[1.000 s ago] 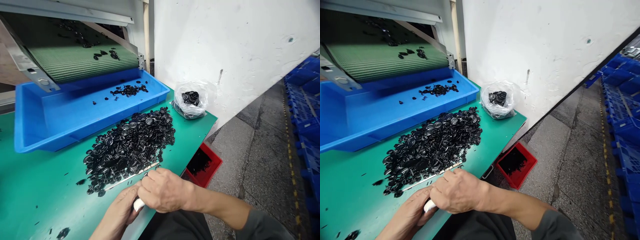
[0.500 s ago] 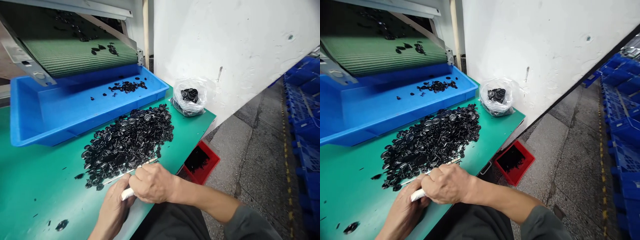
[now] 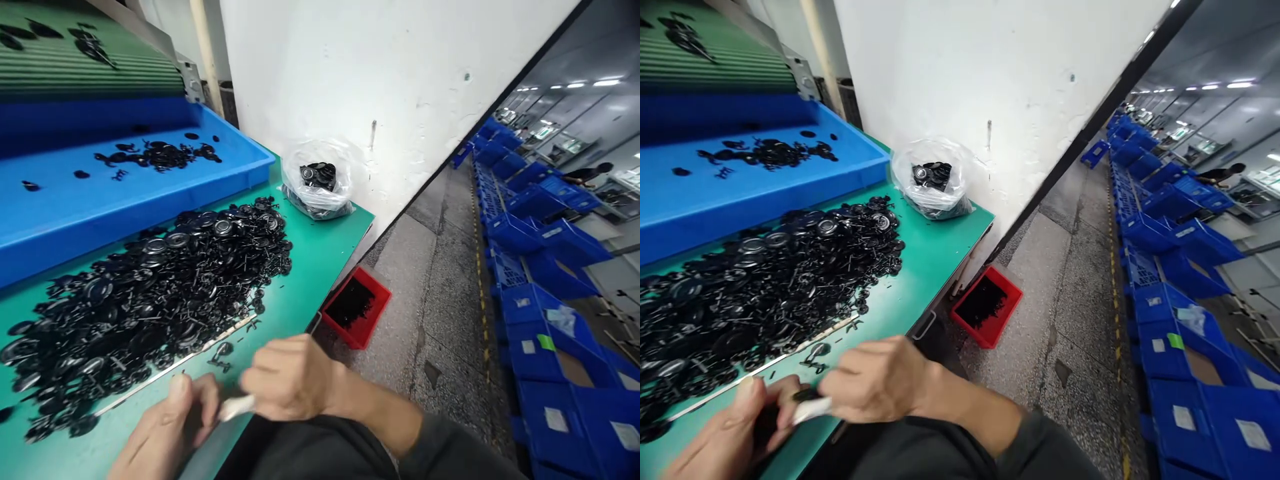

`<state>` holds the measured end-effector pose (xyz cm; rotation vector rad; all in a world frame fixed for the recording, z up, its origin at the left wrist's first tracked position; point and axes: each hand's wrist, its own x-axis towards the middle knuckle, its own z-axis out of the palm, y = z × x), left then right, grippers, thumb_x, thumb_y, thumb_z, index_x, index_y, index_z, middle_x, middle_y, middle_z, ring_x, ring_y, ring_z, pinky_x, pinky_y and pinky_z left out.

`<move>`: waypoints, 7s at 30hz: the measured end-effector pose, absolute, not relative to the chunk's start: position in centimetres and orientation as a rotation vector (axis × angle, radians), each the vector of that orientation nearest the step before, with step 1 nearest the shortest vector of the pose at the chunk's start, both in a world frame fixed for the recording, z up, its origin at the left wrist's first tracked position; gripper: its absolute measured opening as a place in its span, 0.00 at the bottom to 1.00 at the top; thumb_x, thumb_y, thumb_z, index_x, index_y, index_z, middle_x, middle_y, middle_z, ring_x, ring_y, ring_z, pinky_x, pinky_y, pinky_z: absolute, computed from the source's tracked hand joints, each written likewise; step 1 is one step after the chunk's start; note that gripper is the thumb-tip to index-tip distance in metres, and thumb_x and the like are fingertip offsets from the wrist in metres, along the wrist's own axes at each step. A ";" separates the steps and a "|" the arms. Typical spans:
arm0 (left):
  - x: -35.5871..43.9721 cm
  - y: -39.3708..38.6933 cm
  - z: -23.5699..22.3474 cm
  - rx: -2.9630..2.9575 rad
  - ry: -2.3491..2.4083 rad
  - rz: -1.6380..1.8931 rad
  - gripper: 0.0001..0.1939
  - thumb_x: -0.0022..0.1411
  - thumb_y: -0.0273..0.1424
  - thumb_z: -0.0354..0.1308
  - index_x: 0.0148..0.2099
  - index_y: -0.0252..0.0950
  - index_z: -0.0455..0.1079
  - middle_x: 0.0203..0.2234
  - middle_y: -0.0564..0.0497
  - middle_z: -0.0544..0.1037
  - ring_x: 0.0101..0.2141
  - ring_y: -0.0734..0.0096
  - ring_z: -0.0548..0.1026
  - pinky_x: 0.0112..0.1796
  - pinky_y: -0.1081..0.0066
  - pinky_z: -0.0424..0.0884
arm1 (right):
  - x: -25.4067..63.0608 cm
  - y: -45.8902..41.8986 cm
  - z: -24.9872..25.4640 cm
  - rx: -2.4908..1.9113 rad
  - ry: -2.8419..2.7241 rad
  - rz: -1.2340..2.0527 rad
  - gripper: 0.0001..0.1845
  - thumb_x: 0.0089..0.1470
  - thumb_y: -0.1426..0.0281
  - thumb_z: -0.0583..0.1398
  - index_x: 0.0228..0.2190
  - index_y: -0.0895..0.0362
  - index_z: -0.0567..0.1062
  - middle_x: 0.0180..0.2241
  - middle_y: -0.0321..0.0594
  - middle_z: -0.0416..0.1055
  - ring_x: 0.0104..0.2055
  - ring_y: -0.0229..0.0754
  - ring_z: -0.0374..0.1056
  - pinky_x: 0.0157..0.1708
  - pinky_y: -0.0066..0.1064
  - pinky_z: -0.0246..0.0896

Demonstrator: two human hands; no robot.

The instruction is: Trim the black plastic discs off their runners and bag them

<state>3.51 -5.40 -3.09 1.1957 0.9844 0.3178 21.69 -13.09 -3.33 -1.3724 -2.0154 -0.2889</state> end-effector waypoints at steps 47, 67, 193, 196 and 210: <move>5.8 -2.8 -3.2 0.649 0.788 0.367 0.16 0.59 0.46 0.64 0.35 0.37 0.71 0.25 0.56 0.66 0.19 0.83 0.50 0.17 0.79 0.49 | 34.9 4.1 -2.3 -1.781 -1.797 0.271 0.21 0.48 0.82 0.52 0.40 0.57 0.77 0.42 0.40 0.69 0.35 0.37 0.67 0.42 0.31 0.63; 5.9 -2.3 -2.3 1.229 0.894 0.583 0.19 0.65 0.49 0.52 0.37 0.38 0.65 0.25 0.56 0.68 0.21 0.76 0.60 0.22 0.74 0.56 | 22.6 -5.0 -1.8 -1.370 -1.282 1.022 0.10 0.53 0.76 0.58 0.36 0.56 0.78 0.29 0.34 0.74 0.25 0.32 0.70 0.25 0.22 0.67; 6.1 -2.6 -1.6 0.717 0.891 0.614 0.13 0.63 0.40 0.59 0.45 0.37 0.68 0.18 0.55 0.74 0.23 0.65 0.76 0.18 0.74 0.68 | 35.1 -1.7 -4.5 -2.089 -1.558 0.137 0.15 0.56 0.75 0.54 0.38 0.56 0.80 0.37 0.41 0.72 0.37 0.43 0.69 0.43 0.34 0.63; 6.1 -1.8 -1.5 0.639 0.952 0.615 0.20 0.54 0.40 0.67 0.46 0.37 0.71 0.21 0.52 0.75 0.23 0.64 0.74 0.17 0.74 0.69 | 34.8 -1.8 -4.4 -2.046 -1.599 0.178 0.22 0.52 0.80 0.50 0.42 0.56 0.78 0.44 0.43 0.72 0.46 0.44 0.69 0.49 0.34 0.62; 6.4 -1.5 -0.9 0.618 0.938 0.573 0.16 0.49 0.42 0.71 0.30 0.38 0.71 0.24 0.53 0.73 0.21 0.75 0.64 0.16 0.79 0.60 | 33.1 -3.2 -3.4 -1.833 -1.342 0.367 0.13 0.53 0.75 0.56 0.41 0.55 0.74 0.32 0.35 0.72 0.27 0.36 0.68 0.30 0.29 0.65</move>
